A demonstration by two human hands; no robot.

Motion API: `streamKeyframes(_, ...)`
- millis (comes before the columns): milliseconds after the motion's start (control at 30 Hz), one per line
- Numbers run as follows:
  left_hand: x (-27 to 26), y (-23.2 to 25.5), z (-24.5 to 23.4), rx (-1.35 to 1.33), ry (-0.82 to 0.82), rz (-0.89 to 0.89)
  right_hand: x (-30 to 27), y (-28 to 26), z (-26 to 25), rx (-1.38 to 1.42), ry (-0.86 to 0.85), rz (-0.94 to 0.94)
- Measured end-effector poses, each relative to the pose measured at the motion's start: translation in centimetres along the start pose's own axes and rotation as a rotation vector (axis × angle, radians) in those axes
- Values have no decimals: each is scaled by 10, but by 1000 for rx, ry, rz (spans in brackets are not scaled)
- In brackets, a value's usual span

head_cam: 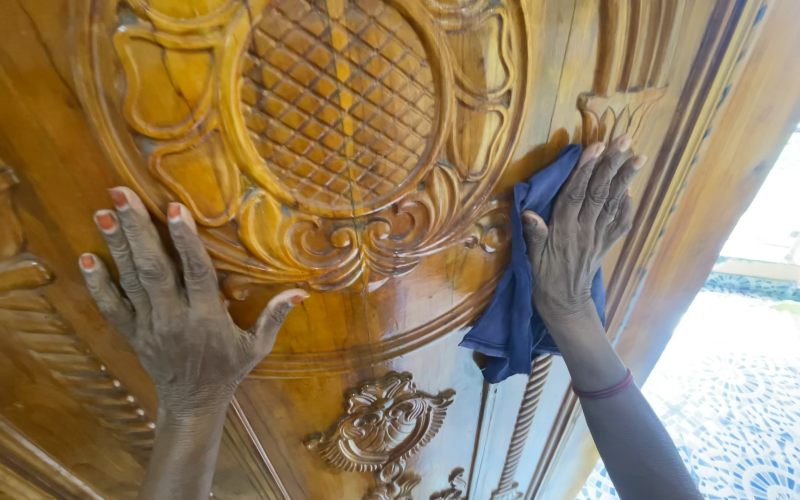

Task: The person wipes the surface of a carved wooden door using a dark blue cloth. They spray a liquid onto the cloth and meticulously rub the intricate carvings and flat panels of the door to clean them.

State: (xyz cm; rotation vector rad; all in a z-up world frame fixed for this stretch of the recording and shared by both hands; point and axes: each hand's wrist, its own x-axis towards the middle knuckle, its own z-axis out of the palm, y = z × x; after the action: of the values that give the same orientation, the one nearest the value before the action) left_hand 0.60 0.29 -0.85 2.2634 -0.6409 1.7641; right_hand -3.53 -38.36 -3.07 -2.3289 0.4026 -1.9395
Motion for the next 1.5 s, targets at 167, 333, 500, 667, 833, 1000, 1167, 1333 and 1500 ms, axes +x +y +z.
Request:
streamKeyframes(167,-1,-1,4,26,-8,-3,-29,10,6,43,0,-7)
streamKeyframes(333,-2,-2,4,26,-29,-11,-70,19,14,77,-28,27)
streamKeyframes(500,-1,0,3,34,-28,-15,-111,24,23,82,-49,49)
streamKeyframes(667,-1,1,2,16,-11,-8,-122,-2,28,145,-48,73)
streamKeyframes(833,-2,1,2,24,-12,-16,-118,-32,25,158,-35,42)
streamKeyframes(1000,-1,-2,7,29,-9,-18,-147,-58,31,85,-117,-195)
streamKeyframes(1167,-1,-3,6,38,10,-14,-138,-73,22,114,-142,-219)
streamKeyframes(1333,-1,-1,2,40,-12,-33,-102,-90,13,147,-112,-98)
streamKeyframes(1500,3,-2,2,40,-10,-25,-115,-117,16,94,-176,-230)
